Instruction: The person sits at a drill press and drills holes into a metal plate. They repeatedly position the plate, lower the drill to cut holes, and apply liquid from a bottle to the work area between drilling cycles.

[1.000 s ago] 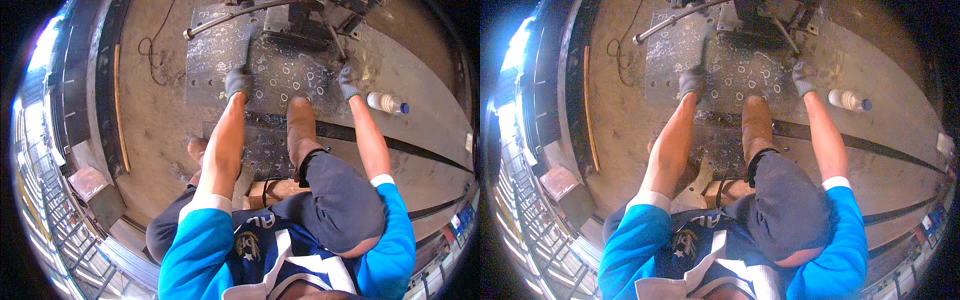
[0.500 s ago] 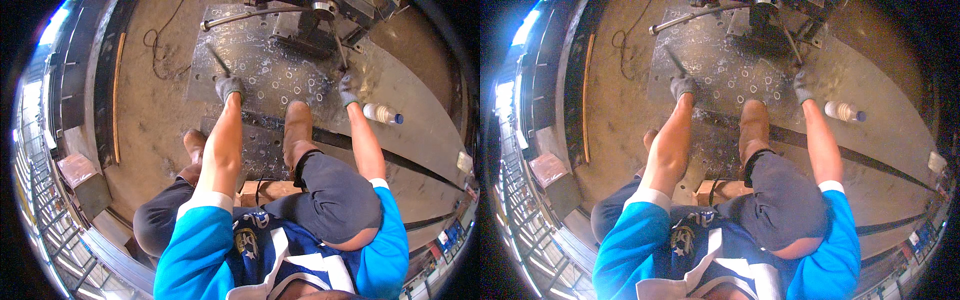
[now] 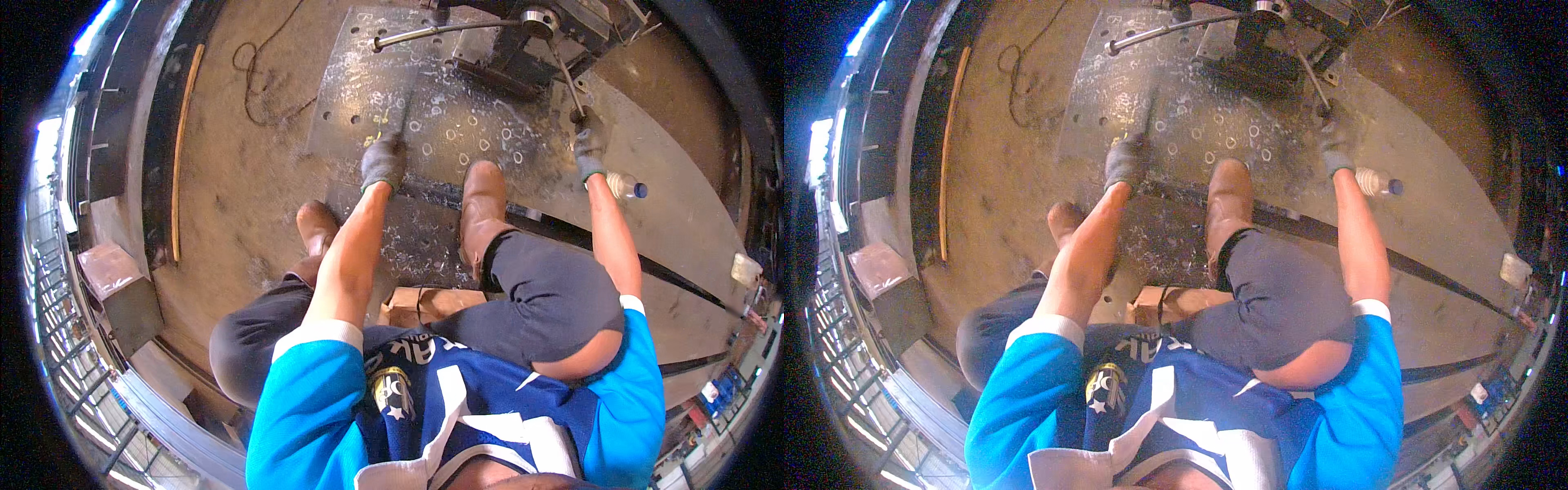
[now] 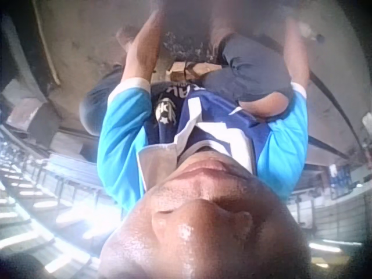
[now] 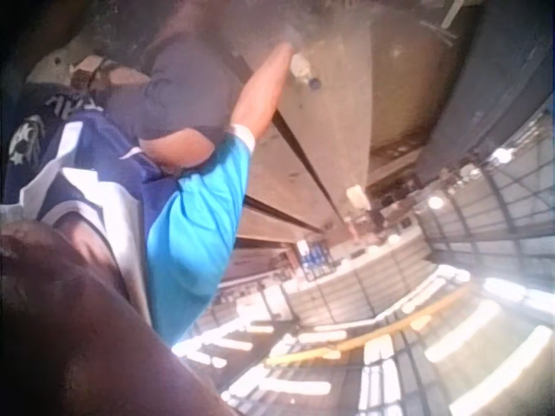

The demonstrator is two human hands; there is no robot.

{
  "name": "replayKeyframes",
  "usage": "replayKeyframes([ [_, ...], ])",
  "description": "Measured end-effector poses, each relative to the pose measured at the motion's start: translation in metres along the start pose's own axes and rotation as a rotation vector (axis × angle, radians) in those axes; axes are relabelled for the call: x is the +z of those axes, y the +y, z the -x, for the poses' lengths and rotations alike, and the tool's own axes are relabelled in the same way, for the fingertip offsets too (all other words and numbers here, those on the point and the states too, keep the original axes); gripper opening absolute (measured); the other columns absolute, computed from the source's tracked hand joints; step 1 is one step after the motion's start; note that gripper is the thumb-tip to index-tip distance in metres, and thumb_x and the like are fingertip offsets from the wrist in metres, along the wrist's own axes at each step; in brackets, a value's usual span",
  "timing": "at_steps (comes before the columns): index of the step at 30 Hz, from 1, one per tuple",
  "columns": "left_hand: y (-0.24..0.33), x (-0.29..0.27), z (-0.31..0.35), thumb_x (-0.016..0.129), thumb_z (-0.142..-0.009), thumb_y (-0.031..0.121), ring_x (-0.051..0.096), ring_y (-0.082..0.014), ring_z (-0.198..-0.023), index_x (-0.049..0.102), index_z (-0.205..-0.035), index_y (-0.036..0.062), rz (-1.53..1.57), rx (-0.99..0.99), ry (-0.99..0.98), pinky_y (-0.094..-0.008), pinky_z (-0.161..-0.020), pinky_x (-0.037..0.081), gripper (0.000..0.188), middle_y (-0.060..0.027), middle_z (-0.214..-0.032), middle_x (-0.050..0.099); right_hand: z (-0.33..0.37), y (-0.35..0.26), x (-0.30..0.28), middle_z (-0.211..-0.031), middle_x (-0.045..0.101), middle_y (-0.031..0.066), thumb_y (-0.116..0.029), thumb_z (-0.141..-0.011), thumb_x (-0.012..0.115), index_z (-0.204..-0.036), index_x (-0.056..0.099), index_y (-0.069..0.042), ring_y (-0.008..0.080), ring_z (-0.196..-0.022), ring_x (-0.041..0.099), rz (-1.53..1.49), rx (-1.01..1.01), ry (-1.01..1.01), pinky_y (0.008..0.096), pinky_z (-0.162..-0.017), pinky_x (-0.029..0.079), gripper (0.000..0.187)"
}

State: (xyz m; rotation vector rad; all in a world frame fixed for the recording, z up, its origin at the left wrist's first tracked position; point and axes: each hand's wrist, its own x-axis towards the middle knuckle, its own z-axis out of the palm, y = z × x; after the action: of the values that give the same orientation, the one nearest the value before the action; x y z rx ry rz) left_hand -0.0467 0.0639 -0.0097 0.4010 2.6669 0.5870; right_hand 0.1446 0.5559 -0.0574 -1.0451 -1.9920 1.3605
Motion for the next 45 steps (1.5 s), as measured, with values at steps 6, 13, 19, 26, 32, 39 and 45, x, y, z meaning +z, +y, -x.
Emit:
replayKeyframes([
  [6, -0.062, 0.011, 0.031, 0.060, -0.093, 0.040, 0.071, -0.0406, -0.105, 0.074, -0.114, 0.0161, 0.104, -0.314, 0.009, -0.0511, -0.091, 0.055, 0.035, -0.0191, -0.109, 0.074, 0.039, -0.093, -0.034, -0.084, 0.071, 0.0098, -0.020, -0.098, 0.054, -0.097, 0.070, -0.010, 0.0224, -0.072, 0.064, 0.658, -0.509, -0.013, 0.0370, -0.067, 0.047, 0.019],
  [13, -0.111, 0.009, 0.087, 0.065, -0.093, 0.037, 0.073, -0.0384, -0.100, 0.075, -0.115, 0.0089, 0.208, -0.396, 0.351, -0.0460, -0.089, 0.056, 0.038, -0.0217, -0.107, 0.075, 0.038, -0.112, -0.031, -0.104, 0.074, 0.0163, -0.019, -0.095, 0.055, -0.108, 0.070, -0.010, 0.0348, -0.094, 0.070, 0.752, -0.332, -0.070, 0.0452, -0.078, 0.051, 0.022],
  [19, -0.064, 0.028, 0.118, 0.068, -0.093, 0.041, 0.073, -0.0349, -0.103, 0.074, -0.113, 0.0109, 0.182, -0.258, 0.048, -0.0470, -0.090, 0.056, 0.037, -0.0173, -0.107, 0.076, 0.027, -0.120, -0.068, -0.101, 0.072, 0.0157, -0.019, -0.096, 0.052, -0.112, 0.067, -0.011, 0.0343, -0.093, 0.069, 0.870, -0.402, -0.090, 0.0456, -0.079, 0.049, 0.024],
  [26, -0.007, -0.093, 0.051, 0.076, -0.087, 0.055, 0.062, -0.0419, -0.118, 0.046, -0.146, 0.0047, 0.107, -0.035, 0.560, -0.0502, -0.102, 0.050, 0.083, -0.0258, -0.143, 0.049, 0.023, -0.186, -0.111, -0.115, 0.072, 0.0190, -0.015, -0.095, 0.053, -0.127, 0.066, -0.008, 0.0388, -0.107, 0.067, 1.075, -0.576, -0.289, 0.0460, -0.096, 0.051, 0.035],
  [32, 0.162, -0.289, -0.109, 0.071, -0.099, 0.037, 0.064, -0.0317, -0.117, 0.055, -0.139, -0.0018, 0.113, 0.777, 0.805, -0.0403, -0.097, 0.053, 0.058, -0.0220, -0.126, 0.066, 0.039, -0.244, -0.121, -0.101, 0.069, 0.0226, -0.021, -0.097, 0.053, -0.115, 0.067, -0.005, 0.0426, -0.093, 0.065, 1.200, -0.562, -0.347, 0.0493, -0.083, 0.049, 0.028],
  [39, 0.236, -0.269, -0.102, 0.070, -0.098, 0.037, 0.064, -0.0323, -0.117, 0.055, -0.139, -0.0014, -0.160, 0.787, 0.545, -0.0406, -0.098, 0.053, 0.058, -0.0223, -0.127, 0.066, 0.042, -0.257, -0.117, -0.102, 0.071, 0.0191, -0.022, -0.099, 0.052, -0.121, 0.067, -0.006, 0.0391, -0.094, 0.065, 1.021, -0.248, -0.428, 0.0460, -0.087, 0.051, 0.031],
  [45, 0.210, -0.249, -0.088, 0.070, -0.098, 0.037, 0.065, -0.0327, -0.117, 0.055, -0.139, -0.0011, -0.111, 0.712, 0.536, -0.0409, -0.098, 0.053, 0.058, -0.0225, -0.127, 0.066, 0.038, -0.264, -0.116, -0.105, 0.071, 0.0220, -0.023, -0.097, 0.054, -0.114, 0.068, -0.004, 0.0412, -0.096, 0.067, 1.136, -0.488, -0.392, 0.0498, -0.086, 0.051, 0.029],
])
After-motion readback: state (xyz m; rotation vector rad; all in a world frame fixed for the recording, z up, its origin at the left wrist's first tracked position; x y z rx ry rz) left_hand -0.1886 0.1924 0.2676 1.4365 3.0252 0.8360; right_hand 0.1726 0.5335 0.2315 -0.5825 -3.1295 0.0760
